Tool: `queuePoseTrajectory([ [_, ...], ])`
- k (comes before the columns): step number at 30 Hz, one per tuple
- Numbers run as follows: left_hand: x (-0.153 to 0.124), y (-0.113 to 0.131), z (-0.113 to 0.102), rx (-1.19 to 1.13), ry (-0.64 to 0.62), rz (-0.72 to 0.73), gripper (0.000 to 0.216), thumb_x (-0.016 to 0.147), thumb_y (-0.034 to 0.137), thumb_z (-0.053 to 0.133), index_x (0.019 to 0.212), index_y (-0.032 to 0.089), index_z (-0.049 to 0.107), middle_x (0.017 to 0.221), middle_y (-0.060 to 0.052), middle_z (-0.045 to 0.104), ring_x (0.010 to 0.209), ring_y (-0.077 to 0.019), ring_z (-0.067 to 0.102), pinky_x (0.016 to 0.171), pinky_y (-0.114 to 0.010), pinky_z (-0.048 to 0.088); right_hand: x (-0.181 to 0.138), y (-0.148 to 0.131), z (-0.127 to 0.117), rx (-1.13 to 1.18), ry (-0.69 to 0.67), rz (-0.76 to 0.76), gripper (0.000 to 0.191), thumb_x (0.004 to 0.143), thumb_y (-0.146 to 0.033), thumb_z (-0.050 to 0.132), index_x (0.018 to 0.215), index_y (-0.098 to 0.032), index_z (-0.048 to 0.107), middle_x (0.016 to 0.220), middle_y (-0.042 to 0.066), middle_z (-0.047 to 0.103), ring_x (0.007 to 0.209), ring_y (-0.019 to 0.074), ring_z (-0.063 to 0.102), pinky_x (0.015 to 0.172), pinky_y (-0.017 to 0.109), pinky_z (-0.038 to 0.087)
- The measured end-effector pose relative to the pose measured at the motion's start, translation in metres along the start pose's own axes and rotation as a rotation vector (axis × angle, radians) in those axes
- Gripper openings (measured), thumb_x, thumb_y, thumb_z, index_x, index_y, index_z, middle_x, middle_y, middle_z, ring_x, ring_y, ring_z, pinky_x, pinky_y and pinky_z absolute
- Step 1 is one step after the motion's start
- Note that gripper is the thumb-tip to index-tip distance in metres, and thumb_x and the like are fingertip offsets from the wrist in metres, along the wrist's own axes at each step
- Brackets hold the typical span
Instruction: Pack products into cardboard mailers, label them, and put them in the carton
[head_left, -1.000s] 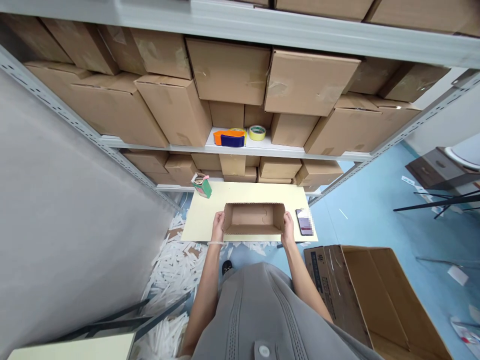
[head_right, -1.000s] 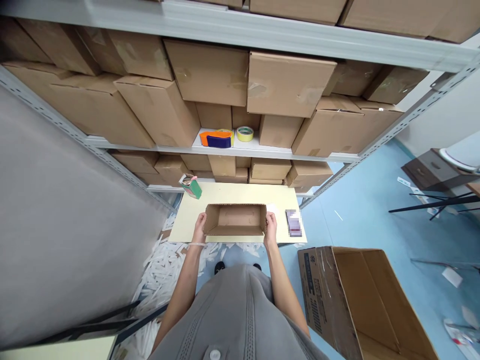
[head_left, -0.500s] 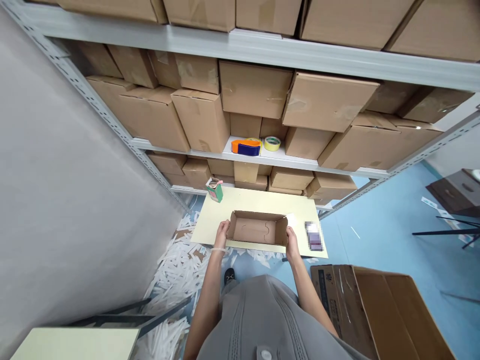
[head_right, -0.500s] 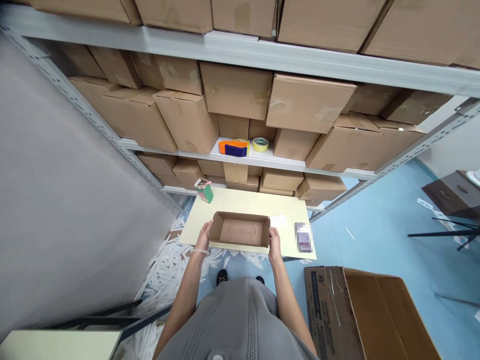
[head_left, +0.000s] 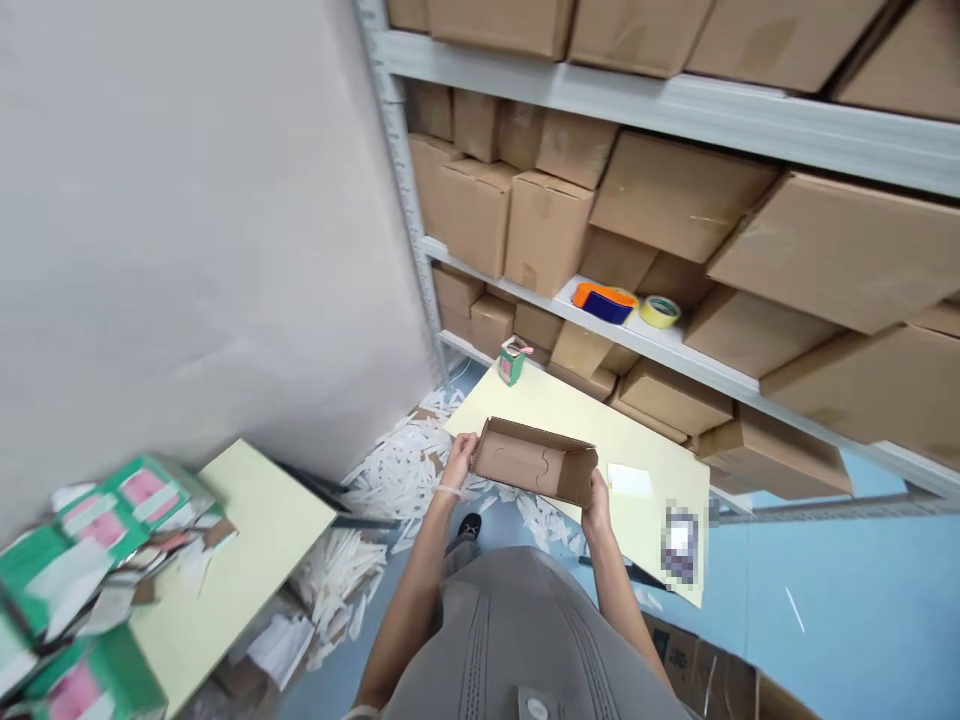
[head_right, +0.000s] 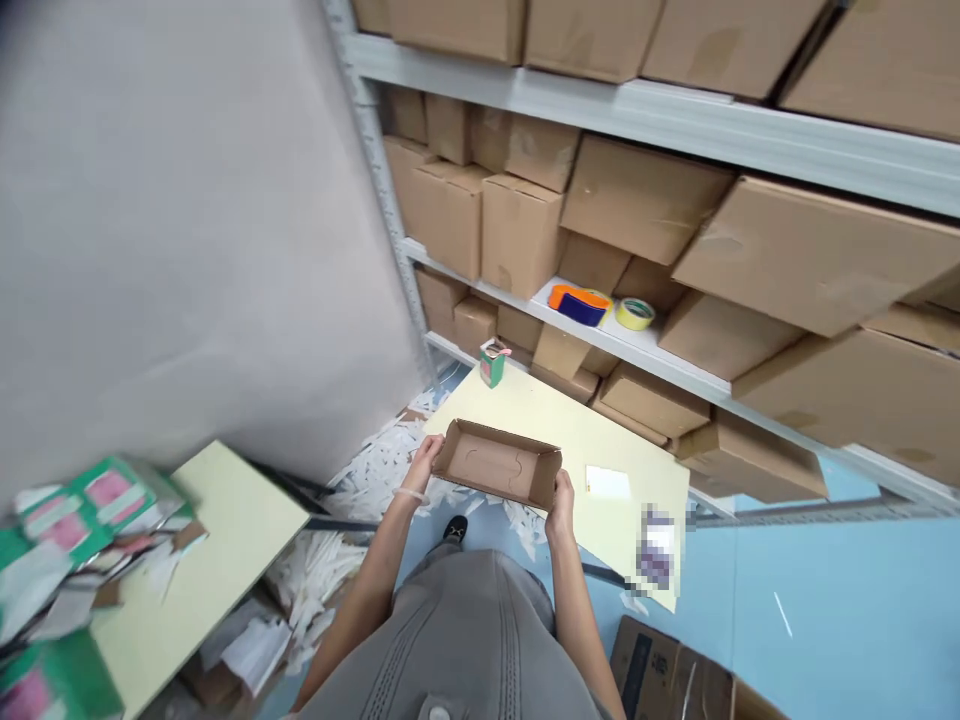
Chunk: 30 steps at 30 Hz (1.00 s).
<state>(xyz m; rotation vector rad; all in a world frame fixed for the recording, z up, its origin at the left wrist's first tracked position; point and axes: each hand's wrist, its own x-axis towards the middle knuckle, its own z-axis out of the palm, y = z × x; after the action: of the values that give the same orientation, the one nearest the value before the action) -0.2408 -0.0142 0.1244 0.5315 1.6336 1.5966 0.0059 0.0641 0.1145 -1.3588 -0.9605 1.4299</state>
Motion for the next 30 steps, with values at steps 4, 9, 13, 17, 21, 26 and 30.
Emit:
queuePoseTrajectory([
  [4,-0.033,-0.005,-0.031,-0.091,0.171,-0.015,0.037,0.076,0.057,0.060,0.080,0.019,0.058,0.084,-0.003,0.060,0.086,-0.0194,0.054,0.080,-0.029,0.040,-0.002,-0.001,0.019,-0.053,-0.176,0.022,0.025,0.070,-0.044,0.056,0.065,-0.022,0.045,0.065,-0.005,0.049,0.062,0.0128,0.042,0.057,0.025,0.038],
  [9,-0.103,-0.022,-0.079,-0.178,0.439,0.011,0.034,0.079,0.054,0.059,0.079,0.020,0.058,0.082,-0.001,0.059,0.082,-0.0178,0.055,0.078,-0.028,0.041,-0.021,0.011,0.056,-0.173,-0.448,0.043,0.024,0.070,-0.044,0.058,0.066,-0.022,0.047,0.064,-0.005,0.049,0.061,0.0133,0.042,0.056,0.026,0.037],
  [13,-0.177,-0.051,-0.123,-0.207,0.731,0.011,0.038,0.076,0.059,0.061,0.078,0.021,0.059,0.081,-0.001,0.060,0.082,-0.0179,0.055,0.076,-0.028,0.043,-0.062,0.033,0.098,-0.272,-0.710,0.082,0.023,0.069,-0.044,0.058,0.067,-0.022,0.050,0.069,-0.003,0.054,0.066,0.0150,0.045,0.060,0.027,0.038],
  [17,-0.242,-0.081,-0.161,-0.309,0.980,-0.030,0.044,0.070,0.064,0.064,0.078,0.020,0.059,0.081,-0.001,0.061,0.082,-0.0185,0.057,0.076,-0.030,0.045,-0.116,0.061,0.138,-0.326,-0.926,0.135,0.023,0.068,-0.044,0.059,0.067,-0.022,0.051,0.072,-0.003,0.054,0.070,0.0153,0.048,0.064,0.026,0.040],
  [21,-0.274,-0.096,-0.201,-0.465,1.107,-0.048,0.048,0.065,0.066,0.066,0.078,0.020,0.058,0.082,-0.001,0.064,0.083,-0.0207,0.061,0.076,-0.034,0.048,-0.161,0.088,0.179,-0.372,-1.039,0.158,0.027,0.067,-0.048,0.059,0.067,-0.023,0.048,0.067,-0.004,0.051,0.070,0.0161,0.049,0.065,0.027,0.040],
  [26,-0.278,-0.092,-0.271,-0.519,1.157,0.005,0.045,0.066,0.064,0.067,0.081,0.021,0.060,0.095,-0.005,0.067,0.097,-0.0238,0.062,0.082,-0.036,0.048,-0.209,0.104,0.248,-0.344,-1.099,0.168,0.026,0.066,-0.047,0.061,0.072,-0.023,0.051,0.071,-0.004,0.053,0.071,0.0154,0.048,0.068,0.026,0.039],
  [30,-0.275,-0.078,-0.345,-0.471,1.158,0.045,0.044,0.070,0.063,0.064,0.085,0.022,0.061,0.095,-0.005,0.067,0.100,-0.0236,0.061,0.085,-0.036,0.048,-0.258,0.110,0.311,-0.343,-1.099,0.150,0.027,0.067,-0.048,0.061,0.071,-0.022,0.051,0.070,-0.004,0.053,0.071,0.0149,0.047,0.066,0.026,0.037],
])
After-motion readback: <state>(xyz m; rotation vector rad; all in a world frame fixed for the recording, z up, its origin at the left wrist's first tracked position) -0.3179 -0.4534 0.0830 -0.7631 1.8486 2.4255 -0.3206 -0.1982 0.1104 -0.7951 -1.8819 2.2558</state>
